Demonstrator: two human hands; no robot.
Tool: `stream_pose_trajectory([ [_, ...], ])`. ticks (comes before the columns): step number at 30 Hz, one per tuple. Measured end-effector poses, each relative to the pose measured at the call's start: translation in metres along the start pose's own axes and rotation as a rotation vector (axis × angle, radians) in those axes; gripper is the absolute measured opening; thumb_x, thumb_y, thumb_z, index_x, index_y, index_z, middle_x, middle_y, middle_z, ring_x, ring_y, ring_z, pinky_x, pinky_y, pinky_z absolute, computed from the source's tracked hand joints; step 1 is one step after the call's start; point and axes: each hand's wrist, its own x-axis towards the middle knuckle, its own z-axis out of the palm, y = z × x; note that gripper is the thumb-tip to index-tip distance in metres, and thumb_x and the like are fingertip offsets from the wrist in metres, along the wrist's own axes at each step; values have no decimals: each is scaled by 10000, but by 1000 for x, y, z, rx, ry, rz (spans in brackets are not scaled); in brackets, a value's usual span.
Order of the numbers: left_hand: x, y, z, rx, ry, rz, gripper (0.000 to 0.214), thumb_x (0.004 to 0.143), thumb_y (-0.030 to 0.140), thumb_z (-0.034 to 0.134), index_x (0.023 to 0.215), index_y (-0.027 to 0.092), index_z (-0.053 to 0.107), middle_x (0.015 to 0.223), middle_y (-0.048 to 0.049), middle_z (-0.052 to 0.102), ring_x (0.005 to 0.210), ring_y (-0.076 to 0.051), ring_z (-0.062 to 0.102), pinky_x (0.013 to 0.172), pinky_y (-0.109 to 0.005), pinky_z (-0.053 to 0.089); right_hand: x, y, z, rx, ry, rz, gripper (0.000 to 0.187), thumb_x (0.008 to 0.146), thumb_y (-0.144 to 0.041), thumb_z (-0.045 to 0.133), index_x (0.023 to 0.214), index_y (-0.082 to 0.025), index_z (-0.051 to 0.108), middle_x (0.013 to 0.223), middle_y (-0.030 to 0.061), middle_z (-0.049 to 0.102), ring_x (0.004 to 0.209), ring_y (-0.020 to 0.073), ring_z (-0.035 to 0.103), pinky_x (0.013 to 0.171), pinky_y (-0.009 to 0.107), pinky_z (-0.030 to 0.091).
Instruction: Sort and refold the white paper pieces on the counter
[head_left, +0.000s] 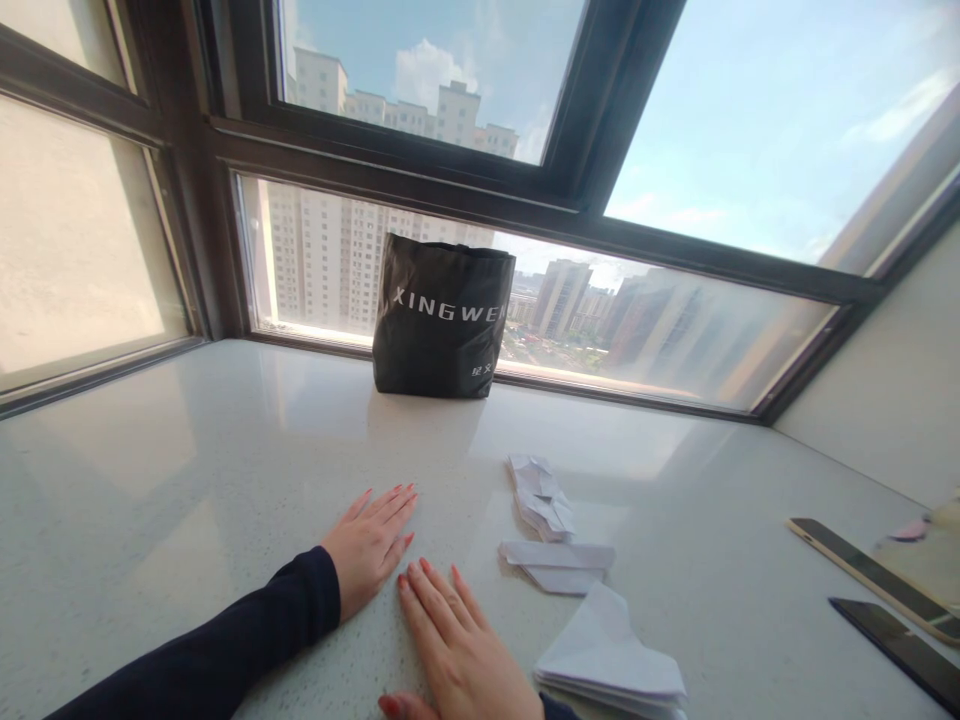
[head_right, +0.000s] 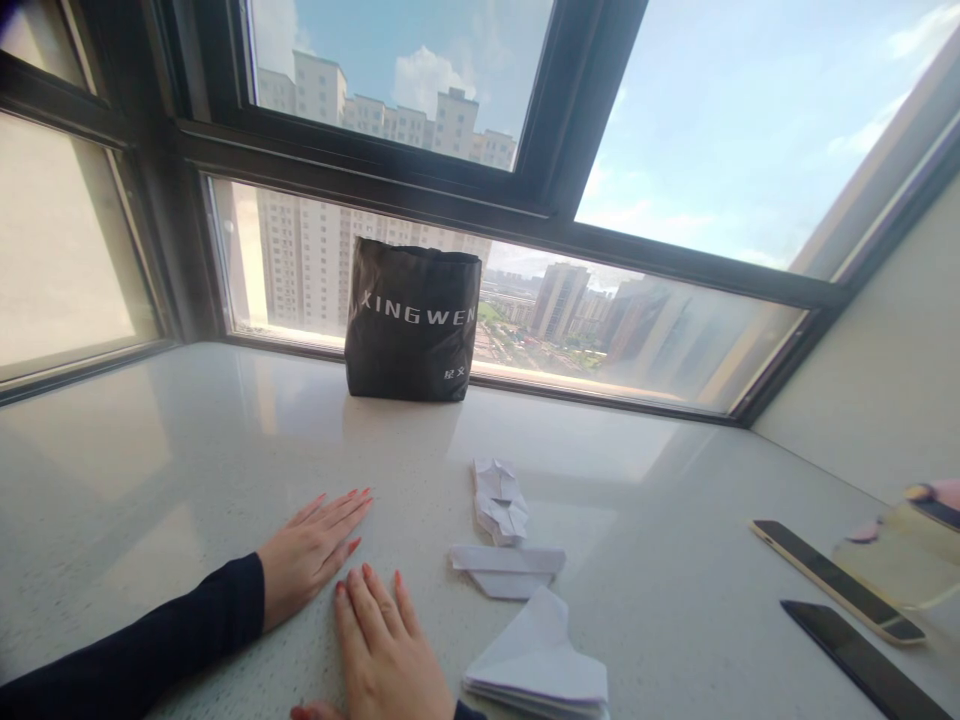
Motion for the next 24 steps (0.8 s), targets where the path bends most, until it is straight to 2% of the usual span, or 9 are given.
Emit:
stream_pose_trajectory([
  [8,0,-3,7,-14,50,18,442,833,287,263,1242,174,390,1326,-55,362,1216,-177,300,995,-374,209,0,-2,-2,2,-14,10,660,805,-529,359,1306,-106,284,1328,93,347,1221,235,295,995,386,287],
  [13,0,-3,6,-6,32,6,441,831,290,273,1236,169,395,1326,-54,360,1216,-176,301,990,-373,219,0,-2,-5,24,-28,15,654,809,-530,348,1304,-107,289,1330,94,339,1222,233,294,995,392,285],
  [24,0,-2,5,-8,25,9,445,833,294,258,1238,168,394,1327,-55,359,1223,-180,289,994,-384,208,0,-1,2,-24,32,3,645,804,-533,360,1298,-123,306,1315,95,365,1213,237,312,986,388,302],
])
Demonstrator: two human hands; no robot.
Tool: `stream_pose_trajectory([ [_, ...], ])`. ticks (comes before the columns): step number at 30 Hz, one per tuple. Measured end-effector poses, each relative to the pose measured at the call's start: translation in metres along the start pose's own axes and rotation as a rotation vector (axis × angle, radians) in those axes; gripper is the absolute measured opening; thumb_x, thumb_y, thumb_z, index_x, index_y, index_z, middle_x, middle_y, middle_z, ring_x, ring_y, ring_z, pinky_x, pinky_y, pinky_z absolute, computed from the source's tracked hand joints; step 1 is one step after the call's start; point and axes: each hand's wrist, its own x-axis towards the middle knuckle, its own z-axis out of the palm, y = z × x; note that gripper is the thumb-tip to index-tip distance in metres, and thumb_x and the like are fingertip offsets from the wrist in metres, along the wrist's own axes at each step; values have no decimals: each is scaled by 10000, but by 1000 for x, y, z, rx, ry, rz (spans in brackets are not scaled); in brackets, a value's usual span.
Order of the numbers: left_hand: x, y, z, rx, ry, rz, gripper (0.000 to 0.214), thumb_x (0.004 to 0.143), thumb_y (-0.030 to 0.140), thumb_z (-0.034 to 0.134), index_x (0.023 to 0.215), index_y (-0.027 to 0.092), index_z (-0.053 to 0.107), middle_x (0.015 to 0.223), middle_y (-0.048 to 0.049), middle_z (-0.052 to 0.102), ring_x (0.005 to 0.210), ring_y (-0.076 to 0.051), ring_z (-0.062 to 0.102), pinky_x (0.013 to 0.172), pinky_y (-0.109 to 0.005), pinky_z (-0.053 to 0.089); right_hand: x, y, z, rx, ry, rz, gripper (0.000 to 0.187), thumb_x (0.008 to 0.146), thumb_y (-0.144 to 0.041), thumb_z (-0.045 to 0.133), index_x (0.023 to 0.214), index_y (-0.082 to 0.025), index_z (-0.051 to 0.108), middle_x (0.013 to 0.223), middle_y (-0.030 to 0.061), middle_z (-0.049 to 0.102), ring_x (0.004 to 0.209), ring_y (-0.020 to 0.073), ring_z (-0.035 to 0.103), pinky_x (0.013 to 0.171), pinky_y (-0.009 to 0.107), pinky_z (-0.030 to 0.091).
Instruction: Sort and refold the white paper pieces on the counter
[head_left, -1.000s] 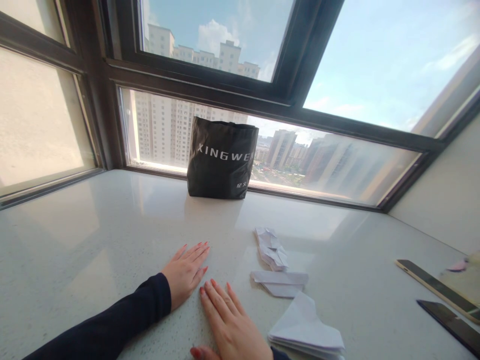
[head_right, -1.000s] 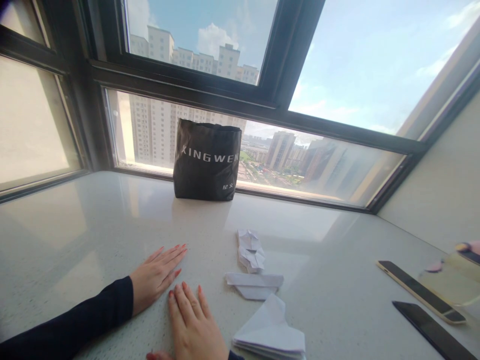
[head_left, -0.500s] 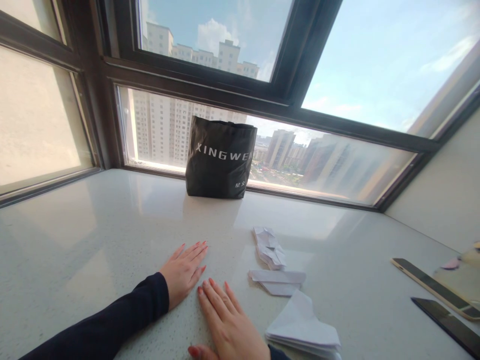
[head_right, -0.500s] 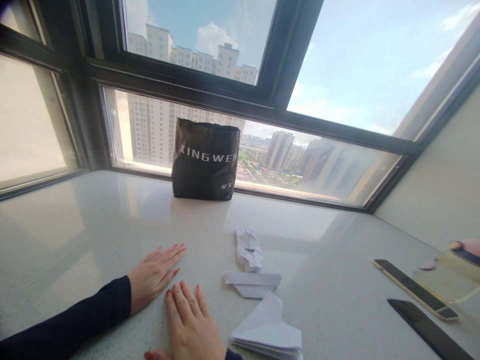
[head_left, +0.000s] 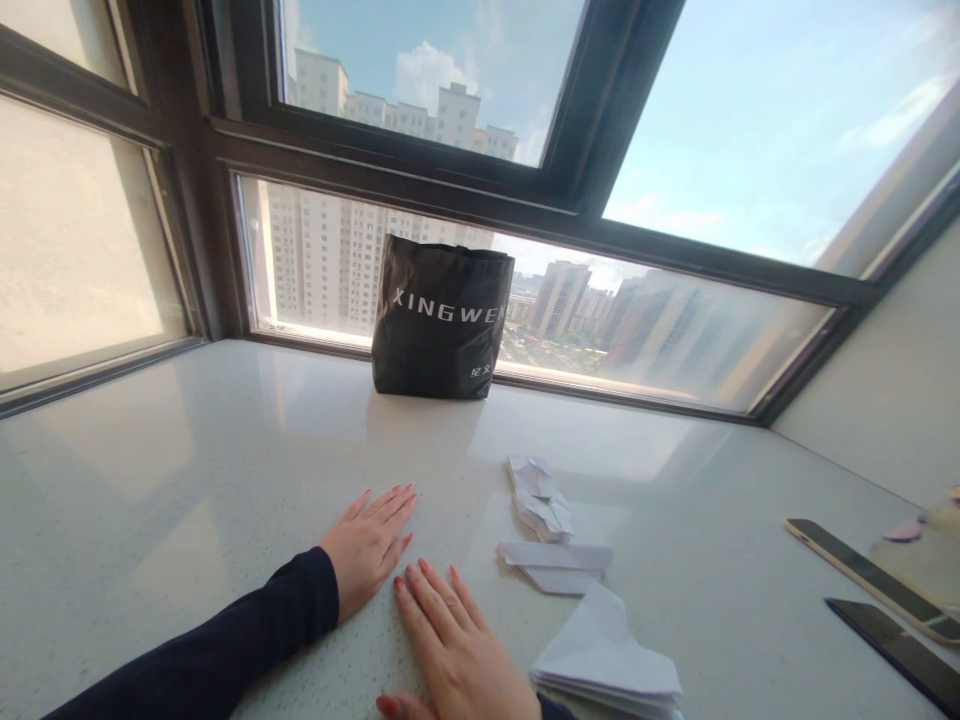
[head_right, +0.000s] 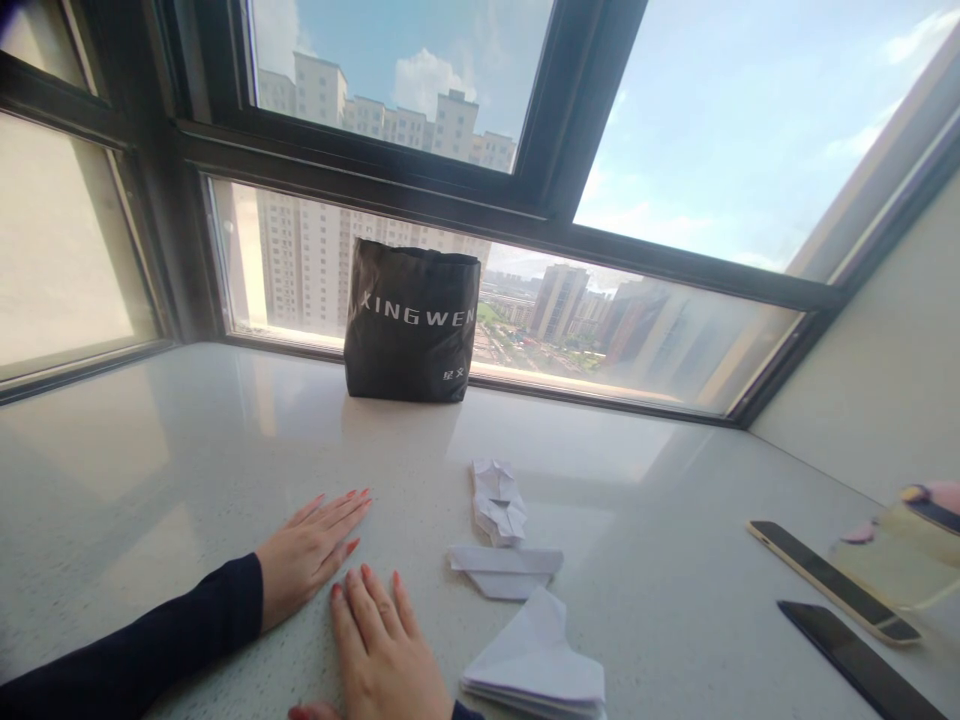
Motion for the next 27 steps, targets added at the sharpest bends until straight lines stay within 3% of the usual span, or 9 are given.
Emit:
stream_pose_trajectory([
  [16,0,2,-4,7,-11,-8,437,832,287,271,1231,168,404,1332,-43,349,1214,-179,306,989,-386,226,0,-1,-5,39,-56,11,653,809,-550,324,1299,-119,304,1326,98,340,1218,239,299,990,398,288],
  [20,0,2,-3,-5,7,-5,438,828,278,275,1234,170,399,1331,-45,353,1216,-180,304,991,-386,219,2,-2,-6,82,-123,38,657,811,-540,333,1295,-98,308,1334,111,318,1223,254,282,991,408,281],
  [22,-1,3,-3,-10,16,-6,436,829,269,271,1234,169,399,1326,-47,361,1213,-180,310,989,-388,223,5,-3,-17,119,-211,48,655,807,-535,351,1280,-82,339,1324,126,328,1216,269,292,982,413,293],
  [25,-1,3,-3,-10,15,-6,433,827,251,273,1230,163,404,1320,-51,370,1205,-184,323,983,-401,232,6,0,-52,165,-350,67,619,788,-499,428,1237,-74,409,1280,144,402,1182,281,353,963,413,324],
  [27,-1,4,-4,-11,21,-9,431,821,240,290,1227,155,407,1317,-57,376,1200,-196,331,978,-415,238,4,12,-83,155,-302,131,517,798,-409,465,1223,-116,432,1260,119,447,1154,265,400,954,408,339],
])
